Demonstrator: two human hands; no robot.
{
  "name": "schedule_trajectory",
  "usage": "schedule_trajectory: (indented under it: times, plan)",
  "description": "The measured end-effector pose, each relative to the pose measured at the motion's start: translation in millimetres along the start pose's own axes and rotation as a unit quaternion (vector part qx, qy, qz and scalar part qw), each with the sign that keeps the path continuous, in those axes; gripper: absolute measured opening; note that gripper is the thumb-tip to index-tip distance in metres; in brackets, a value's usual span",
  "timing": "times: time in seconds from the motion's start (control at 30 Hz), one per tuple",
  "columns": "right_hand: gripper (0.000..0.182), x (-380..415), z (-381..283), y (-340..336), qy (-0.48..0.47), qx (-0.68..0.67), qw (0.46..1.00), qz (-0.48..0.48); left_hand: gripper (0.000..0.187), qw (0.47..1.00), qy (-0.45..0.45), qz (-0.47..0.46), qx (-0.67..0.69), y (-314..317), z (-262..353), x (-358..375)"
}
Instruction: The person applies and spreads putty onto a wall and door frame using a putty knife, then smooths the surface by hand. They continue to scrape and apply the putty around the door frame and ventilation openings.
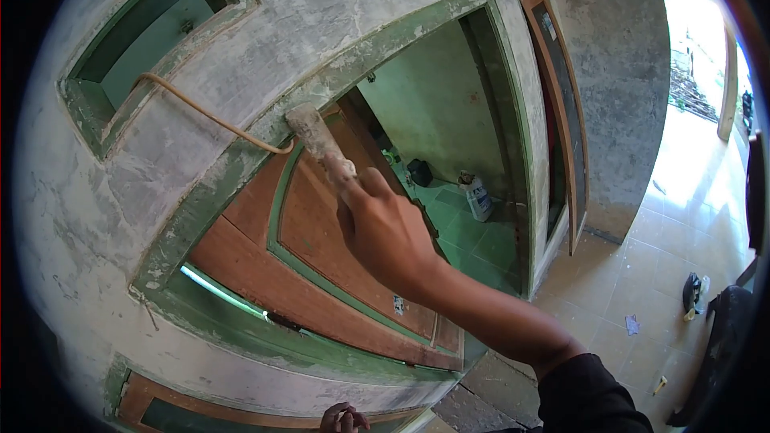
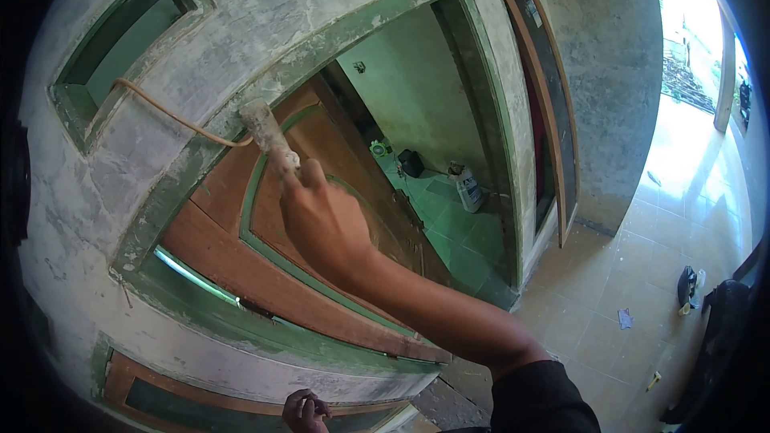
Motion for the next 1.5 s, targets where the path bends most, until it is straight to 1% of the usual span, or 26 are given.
schedule_trajectory:
  times: [0.07, 0.13, 0.2, 0.27, 0.3, 0.4, 0.43, 0.47, 0.53, 0.57, 0.6, 0.67, 0.7, 0.73, 0.77, 0.83, 0.87, 0.93, 1.03, 1.1, 1.23, 1.27, 1.33, 1.4, 1.47, 1.5]
  plan:
    - [0.025, -12.1, 8.8, 0.0, 0.006, 0.007, 1.0, -0.011, 0.015, 1.0, 0.004, 0.006, 0.001, -1.8, 0.0, 0.1]
    - [0.037, -25.1, 13.4, -6.2, 0.013, 0.023, 1.0, 0.016, 0.015, 1.0, 0.018, 0.001, -0.005, -2.9, 0.5, 1.4]
    - [0.036, -14.1, -0.6, -5.6, 0.028, 0.015, 0.999, 0.019, 0.015, 1.0, 0.023, 0.007, -0.008, -2.3, -1.4, 3.1]
    - [0.035, 4.2, -9.0, 4.7, -0.009, 0.024, 0.998, -0.055, 0.015, 0.999, 0.03, 0.014, -0.01, -4.0, -1.0, 5.2]
    - [0.034, 8.1, -11.2, 5.4, -0.037, 0.004, 0.999, -0.026, 0.015, 0.999, 0.029, 0.009, -0.011, -5.5, -0.9, 5.5]
    - [0.03, -0.7, -4.4, -1.5, -0.041, 0.024, 0.999, -0.021, 0.016, 0.999, 0.037, 0.02, -0.002, -12.5, -5.5, 5.1]
    - [0.026, -3.6, 6.1, 2.5, -0.025, -0.002, 1.0, -0.006, 0.016, 0.999, 0.041, 0.029, 0.007, -15.1, -8.7, 5.2]
    - [0.026, -11.1, 9.4, -1.0, -0.024, -0.004, 1.0, -0.009, 0.016, 0.999, 0.039, 0.032, 0.006, -17.5, -12.1, 5.2]
    - [0.023, -24.7, 14.6, -7.6, 0.02, 0.029, 0.999, 0.025, 0.017, 0.998, 0.056, 0.033, -0.008, -23.5, -16.2, 6.0]
    - [0.029, -16.6, 14.3, -1.1, 0.0, 0.042, 0.999, 0.01, 0.017, 0.998, 0.057, 0.036, -0.006, -25.0, -15.9, 6.9]
    - [0.029, -5.9, 12.1, 1.7, -0.002, 0.04, 0.999, 0.009, 0.017, 0.998, 0.051, 0.03, -0.014, -27.1, -15.3, 8.9]
    - [0.039, 9.6, 7.5, 5.3, -0.068, 0.015, 0.997, -0.022, 0.017, 0.998, 0.046, 0.026, -0.018, -32.0, -17.7, 9.4]
    - [0.046, 7.4, 10.4, 6.1, -0.078, 0.0, 0.997, -0.006, 0.018, 0.997, 0.066, 0.02, -0.042, -36.7, -21.7, 7.1]
    - [0.046, 3.7, 9.2, 7.2, -0.081, -0.003, 0.997, -0.007, 0.018, 0.994, 0.087, 0.014, -0.066, -41.6, -26.2, 4.8]
    - [0.046, -3.2, 6.5, 5.4, -0.076, 0.007, 0.997, -0.002, 0.018, 0.994, 0.088, 0.018, -0.062, -45.0, -34.2, 1.8]
    - [0.045, -7.5, 3.4, 7.9, -0.07, 0.016, 0.997, 0.001, 0.017, 0.989, 0.112, 0.038, -0.089, -51.6, -47.2, -1.4]
    - [0.044, -8.0, 2.0, 12.6, -0.069, 0.013, 0.997, 0.007, 0.017, 0.989, 0.111, 0.039, -0.089, -46.9, -41.1, 0.2]
    - [0.043, 0.1, 4.9, 16.2, -0.064, 0.013, 0.998, 0.009, 0.016, 0.999, 0.036, 0.037, 0.012, -33.2, -22.9, 11.4]
    - [0.041, 10.1, 7.6, 15.8, -0.066, -0.002, 0.998, 0.008, 0.015, 1.0, 0.015, 0.019, 0.015, -28.6, -12.5, 17.2]
    - [0.039, 6.5, 5.6, 14.0, -0.051, 0.017, 0.998, -0.018, 0.015, 1.0, 0.011, 0.024, 0.009, -31.2, -14.3, 16.8]
    - [0.039, -6.8, -11.1, 9.3, -0.04, 0.02, 0.999, -0.021, 0.015, 0.999, 0.012, 0.03, -0.029, -32.4, -18.6, 13.7]
    - [0.042, -1.5, -9.0, 9.7, -0.054, 0.036, 0.997, -0.041, 0.015, 0.999, 0.008, 0.03, -0.032, -31.4, -17.3, 16.3]
    - [0.046, 4.3, -8.2, 7.5, -0.07, 0.051, 0.995, -0.058, 0.015, 0.999, 0.028, 0.037, 0.0, -25.2, -10.6, 16.9]
    - [0.044, 4.2, -8.8, 5.3, -0.04, 0.038, 0.994, -0.095, 0.016, 0.999, 0.028, 0.034, 0.011, -23.7, -8.2, 19.1]
    - [0.042, 3.3, -13.0, 4.8, -0.032, 0.032, 0.996, -0.081, 0.016, 0.999, 0.027, 0.027, 0.017, -24.7, -9.7, 17.7]
    - [0.04, 3.4, -14.0, 4.2, -0.02, 0.028, 0.997, -0.068, 0.017, 0.999, 0.033, 0.019, -0.006, -27.3, -16.2, 14.9]
Point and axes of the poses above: each hand's wrist, its own x-axis away from the middle knuckle, its own y-axis out of the palm, z = x × y, the point moved 2 cm from there along -x, towards the middle knuckle, and after that the axes turned 5 degrees about z, right-handed, at the moved point
